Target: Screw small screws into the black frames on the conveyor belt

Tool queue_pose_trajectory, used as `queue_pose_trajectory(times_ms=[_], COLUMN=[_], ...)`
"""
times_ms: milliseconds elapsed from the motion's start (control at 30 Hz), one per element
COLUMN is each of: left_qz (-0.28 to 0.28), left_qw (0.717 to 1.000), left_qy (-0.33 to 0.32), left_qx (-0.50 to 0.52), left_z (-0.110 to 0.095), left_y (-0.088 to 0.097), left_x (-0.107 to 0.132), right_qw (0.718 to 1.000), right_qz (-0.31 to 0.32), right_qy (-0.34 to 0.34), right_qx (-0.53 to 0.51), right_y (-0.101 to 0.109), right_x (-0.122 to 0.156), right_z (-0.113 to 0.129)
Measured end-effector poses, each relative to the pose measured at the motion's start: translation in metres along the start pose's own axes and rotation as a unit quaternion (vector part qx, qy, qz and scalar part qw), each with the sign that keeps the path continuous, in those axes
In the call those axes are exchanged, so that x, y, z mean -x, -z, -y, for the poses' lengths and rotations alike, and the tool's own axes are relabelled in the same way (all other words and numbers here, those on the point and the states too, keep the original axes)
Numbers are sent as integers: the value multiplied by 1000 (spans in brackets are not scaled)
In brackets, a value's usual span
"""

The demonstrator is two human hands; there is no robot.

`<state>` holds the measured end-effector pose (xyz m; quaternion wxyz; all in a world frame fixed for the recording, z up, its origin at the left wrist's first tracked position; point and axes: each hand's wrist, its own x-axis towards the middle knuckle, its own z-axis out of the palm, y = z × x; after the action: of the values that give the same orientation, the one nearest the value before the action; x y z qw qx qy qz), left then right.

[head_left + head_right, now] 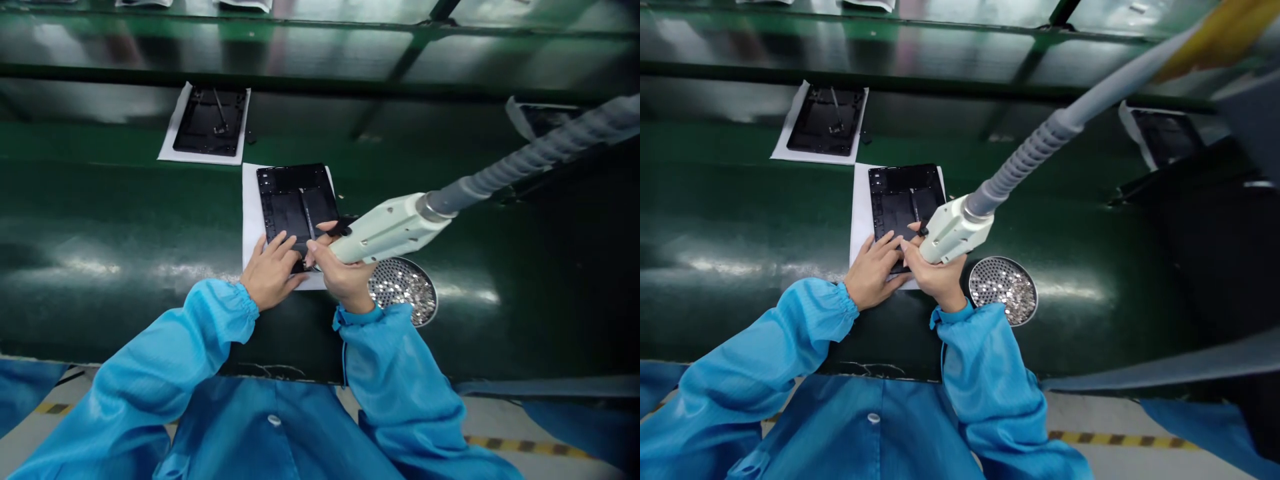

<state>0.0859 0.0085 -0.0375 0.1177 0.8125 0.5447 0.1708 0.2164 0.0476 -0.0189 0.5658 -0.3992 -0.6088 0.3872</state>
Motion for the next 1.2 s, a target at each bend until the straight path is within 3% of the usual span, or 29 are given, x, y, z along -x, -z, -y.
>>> queue_pose_trajectory(times_ms=[167,333,467,533,600,667,700,767,867,967,1100,1200], left_qz=[-14,-24,-47,-89,-114,-63,-18,66,98,22,-127,-212], left_qw=[1000,999,997,996,978,947,938,940,952,941,927,909], left_qy=[-26,-41,-58,12,172,314,346,335,273,278,292,287], left_qx=[-4,-17,-5,-1,-17,-30,-28,-3,94,192,198,216], left_z=[2,5,17,28,40,48,51,54,60,73,96,111], left_y=[3,7,20,33,48,62,67,71,66,58,58,62], left_x=[-1,5,15,14,10,3,1,-3,-5,-7,-18,-43], right_qw=[999,995,994,994,995,995,995,994,994,995,998,999], right_qz=[-19,-89,-108,-104,-100,-100,-103,-108,-103,-91,-57,-14], right_qy=[-6,22,16,7,0,-1,2,7,13,15,-23,-50], right_qx=[-29,-25,-21,-19,-11,2,10,27,44,40,20,8], right_y=[3,24,37,38,37,35,34,33,32,30,24,15], right_x=[-6,-15,-15,-14,-13,-12,-12,-11,-9,-8,-4,-1], right_z=[4,14,20,24,28,32,33,35,33,30,31,30])
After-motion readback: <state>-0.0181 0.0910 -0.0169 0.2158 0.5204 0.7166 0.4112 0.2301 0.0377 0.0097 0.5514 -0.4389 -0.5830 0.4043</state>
